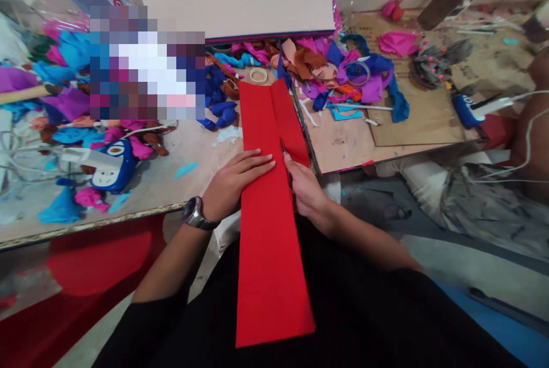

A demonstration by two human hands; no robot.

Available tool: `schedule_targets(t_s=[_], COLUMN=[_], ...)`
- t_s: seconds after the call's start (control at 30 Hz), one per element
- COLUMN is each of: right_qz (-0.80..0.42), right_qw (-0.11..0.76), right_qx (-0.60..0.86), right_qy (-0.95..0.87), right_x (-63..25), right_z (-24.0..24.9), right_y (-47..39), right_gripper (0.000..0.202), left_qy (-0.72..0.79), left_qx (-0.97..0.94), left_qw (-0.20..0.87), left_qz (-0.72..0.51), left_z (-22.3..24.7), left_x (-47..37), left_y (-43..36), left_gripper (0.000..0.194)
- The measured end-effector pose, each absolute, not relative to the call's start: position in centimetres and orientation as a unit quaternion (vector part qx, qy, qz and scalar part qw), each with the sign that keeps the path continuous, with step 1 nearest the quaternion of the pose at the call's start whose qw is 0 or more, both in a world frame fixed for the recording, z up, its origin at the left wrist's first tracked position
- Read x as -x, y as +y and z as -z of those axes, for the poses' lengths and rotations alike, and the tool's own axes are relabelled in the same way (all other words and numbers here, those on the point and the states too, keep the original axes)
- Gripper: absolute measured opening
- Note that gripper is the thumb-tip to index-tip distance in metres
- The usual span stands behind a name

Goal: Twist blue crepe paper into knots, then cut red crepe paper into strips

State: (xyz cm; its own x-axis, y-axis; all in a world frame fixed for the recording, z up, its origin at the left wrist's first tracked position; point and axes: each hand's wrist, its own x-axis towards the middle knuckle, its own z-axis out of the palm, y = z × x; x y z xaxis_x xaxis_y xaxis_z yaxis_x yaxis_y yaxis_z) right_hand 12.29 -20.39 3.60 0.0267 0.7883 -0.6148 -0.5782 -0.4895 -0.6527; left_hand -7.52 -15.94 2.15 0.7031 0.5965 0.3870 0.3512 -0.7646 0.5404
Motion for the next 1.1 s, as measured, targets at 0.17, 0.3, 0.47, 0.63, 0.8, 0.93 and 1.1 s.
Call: schedule_targets(t_s=[0.17,0.3,0.47,0.63,0.8,0.93,1.1], right_qz=[-0.687,-0.691,-0.694,-0.694,-0.701,-0.708,-0.709], right_qw=[0.489,0.484,0.488,0.486,0.478,0.476,0.478], right_qx=[0.527,0.526,0.520,0.523,0.518,0.513,0.511], right_qy=[-0.102,-0.102,-0.100,-0.098,-0.106,-0.097,-0.084], right_x=[-12.5,-12.6,-12.4,-12.2,-12.2,-12.2,-12.0], right_z=[-3.9,-3.9,-4.1,-4.3,-4.0,-3.9,-4.0], right_y=[-19.9,-19.6,-19.5,-19.7,-19.8,-19.7,-19.6], right_gripper=[0.029,0.032,0.032,0.034,0.038,0.035,0.031], left_qy=[0.258,0.255,0.261,0.269,0.278,0.280,0.276], left_qx=[-0.888,-0.887,-0.885,-0.887,-0.885,-0.883,-0.885], left_qw=[0.219,0.216,0.207,0.200,0.200,0.205,0.198], left_qz=[-0.312,-0.319,-0.326,-0.319,-0.313,-0.317,-0.318], left_z=[-2.2,-2.4,-2.7,-2.5,-2.2,-2.2,-2.2], left_x=[7.2,7.1,7.1,7.2,7.2,7.2,7.2], left_y=[-16.4,-16.7,-17.2,-17.6,-18.0,-18.1,-18.2], left_gripper=[0.052,0.053,0.052,0.054,0.055,0.055,0.056])
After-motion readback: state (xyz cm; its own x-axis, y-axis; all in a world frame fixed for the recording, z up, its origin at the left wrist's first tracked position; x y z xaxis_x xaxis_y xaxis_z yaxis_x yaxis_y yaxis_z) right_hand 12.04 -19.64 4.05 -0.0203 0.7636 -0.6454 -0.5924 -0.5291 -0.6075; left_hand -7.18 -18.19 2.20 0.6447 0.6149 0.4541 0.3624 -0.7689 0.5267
